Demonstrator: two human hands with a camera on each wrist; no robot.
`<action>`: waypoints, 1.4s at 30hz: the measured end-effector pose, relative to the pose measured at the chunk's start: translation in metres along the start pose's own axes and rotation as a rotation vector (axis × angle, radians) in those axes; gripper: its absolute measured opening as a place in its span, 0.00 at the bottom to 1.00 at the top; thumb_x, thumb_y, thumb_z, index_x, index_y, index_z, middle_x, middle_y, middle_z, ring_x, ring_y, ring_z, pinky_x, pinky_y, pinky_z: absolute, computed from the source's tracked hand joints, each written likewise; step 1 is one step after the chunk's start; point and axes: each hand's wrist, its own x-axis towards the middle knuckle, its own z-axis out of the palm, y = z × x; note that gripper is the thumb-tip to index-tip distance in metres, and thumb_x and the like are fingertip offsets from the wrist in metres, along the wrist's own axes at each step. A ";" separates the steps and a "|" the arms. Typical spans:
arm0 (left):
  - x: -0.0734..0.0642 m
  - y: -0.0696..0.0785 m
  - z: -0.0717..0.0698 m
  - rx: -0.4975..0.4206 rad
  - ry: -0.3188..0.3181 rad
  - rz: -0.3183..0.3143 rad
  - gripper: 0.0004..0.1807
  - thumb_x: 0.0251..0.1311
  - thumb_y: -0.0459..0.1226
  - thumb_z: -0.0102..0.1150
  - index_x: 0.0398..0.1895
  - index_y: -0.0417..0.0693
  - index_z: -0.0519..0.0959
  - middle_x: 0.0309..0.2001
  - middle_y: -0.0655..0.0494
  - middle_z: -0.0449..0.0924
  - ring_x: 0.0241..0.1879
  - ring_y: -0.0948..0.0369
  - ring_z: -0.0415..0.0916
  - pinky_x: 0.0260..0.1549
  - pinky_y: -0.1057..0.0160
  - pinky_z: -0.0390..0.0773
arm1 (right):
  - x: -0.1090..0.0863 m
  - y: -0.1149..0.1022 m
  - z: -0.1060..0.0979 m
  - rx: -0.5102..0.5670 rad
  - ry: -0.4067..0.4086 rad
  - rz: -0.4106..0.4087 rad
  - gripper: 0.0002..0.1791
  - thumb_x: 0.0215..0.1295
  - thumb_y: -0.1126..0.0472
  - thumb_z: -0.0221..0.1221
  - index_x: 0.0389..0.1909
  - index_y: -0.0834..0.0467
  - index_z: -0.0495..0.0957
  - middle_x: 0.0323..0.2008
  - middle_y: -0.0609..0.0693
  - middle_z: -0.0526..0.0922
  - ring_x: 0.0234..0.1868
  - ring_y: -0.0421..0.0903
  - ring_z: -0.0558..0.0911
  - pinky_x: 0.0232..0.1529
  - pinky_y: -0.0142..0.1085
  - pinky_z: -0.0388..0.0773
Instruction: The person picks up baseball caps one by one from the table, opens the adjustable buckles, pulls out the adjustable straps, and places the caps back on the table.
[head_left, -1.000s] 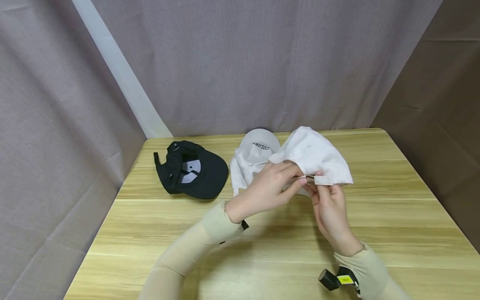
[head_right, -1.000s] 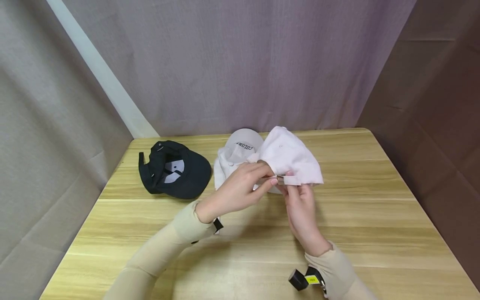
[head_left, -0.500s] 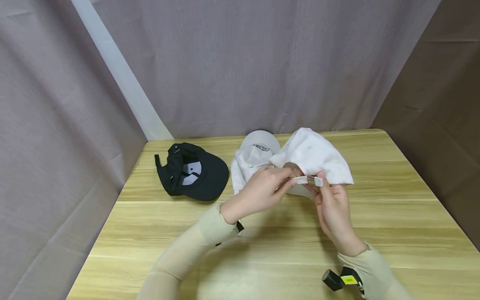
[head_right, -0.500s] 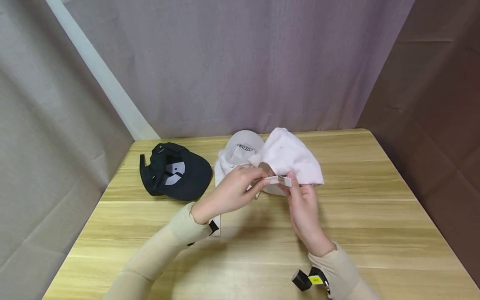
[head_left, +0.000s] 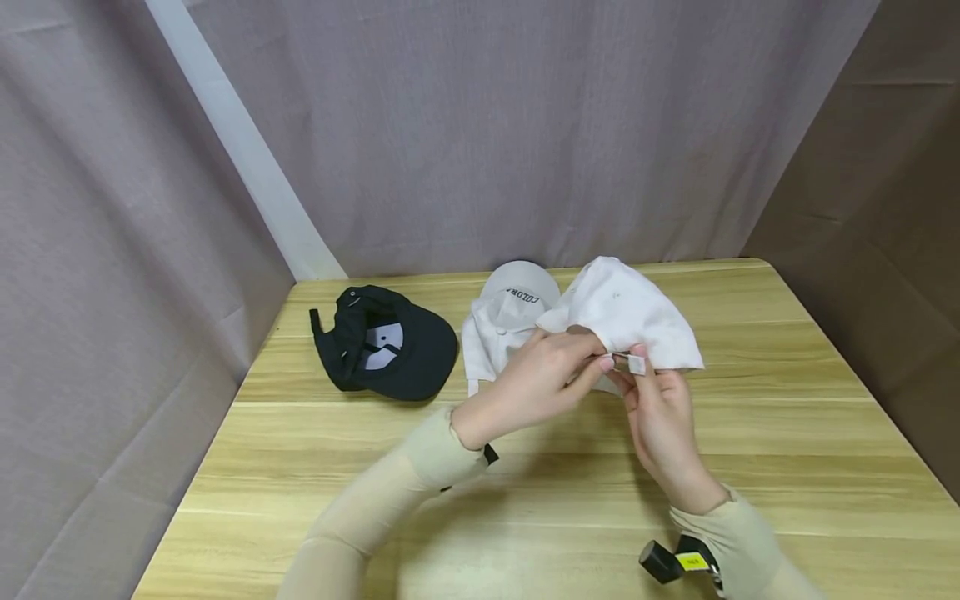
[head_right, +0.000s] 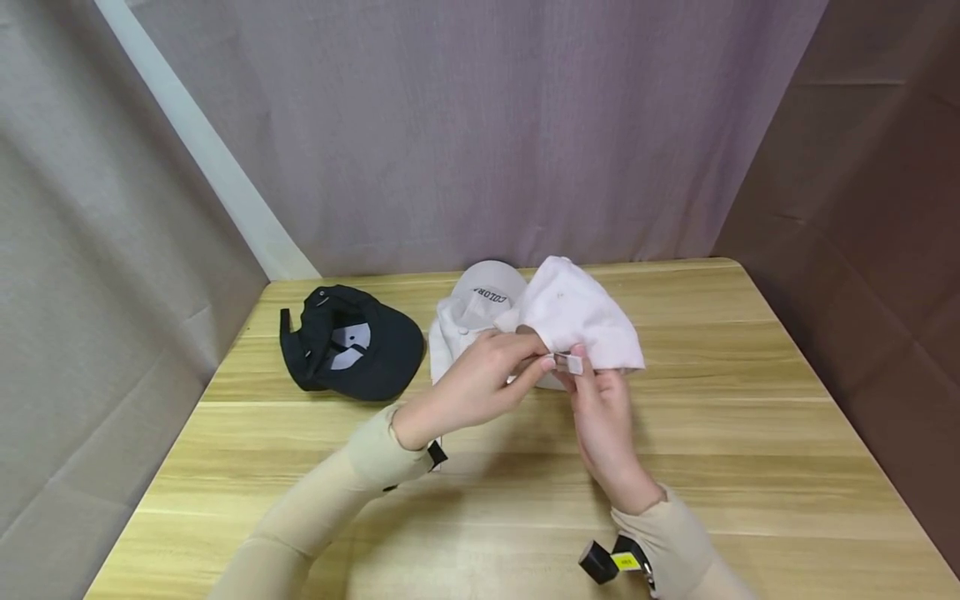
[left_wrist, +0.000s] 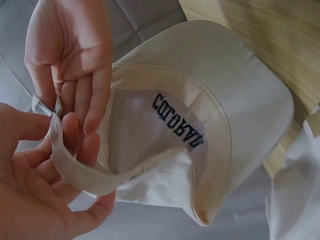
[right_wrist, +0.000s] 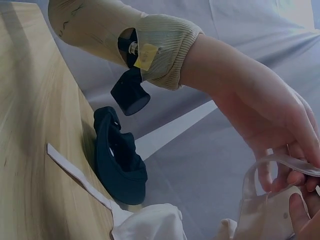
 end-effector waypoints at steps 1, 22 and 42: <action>0.001 0.001 0.000 -0.001 0.001 0.002 0.10 0.77 0.44 0.50 0.38 0.54 0.79 0.32 0.66 0.75 0.34 0.70 0.71 0.45 0.63 0.69 | 0.000 0.000 0.000 -0.002 0.002 -0.002 0.12 0.78 0.60 0.50 0.45 0.61 0.80 0.43 0.50 0.82 0.46 0.41 0.83 0.53 0.33 0.78; -0.007 -0.007 0.001 -0.044 0.002 0.013 0.08 0.75 0.42 0.52 0.42 0.51 0.80 0.33 0.62 0.79 0.33 0.67 0.73 0.35 0.68 0.73 | -0.002 0.003 -0.001 -0.032 0.013 0.010 0.11 0.78 0.61 0.50 0.45 0.62 0.79 0.44 0.51 0.80 0.47 0.41 0.82 0.55 0.34 0.78; -0.015 -0.026 -0.004 -0.064 0.003 -0.028 0.08 0.75 0.39 0.53 0.36 0.49 0.79 0.23 0.65 0.72 0.31 0.66 0.71 0.35 0.66 0.71 | 0.007 -0.013 -0.015 0.151 -0.014 -0.087 0.14 0.78 0.66 0.47 0.55 0.73 0.72 0.50 0.60 0.80 0.51 0.52 0.85 0.56 0.41 0.78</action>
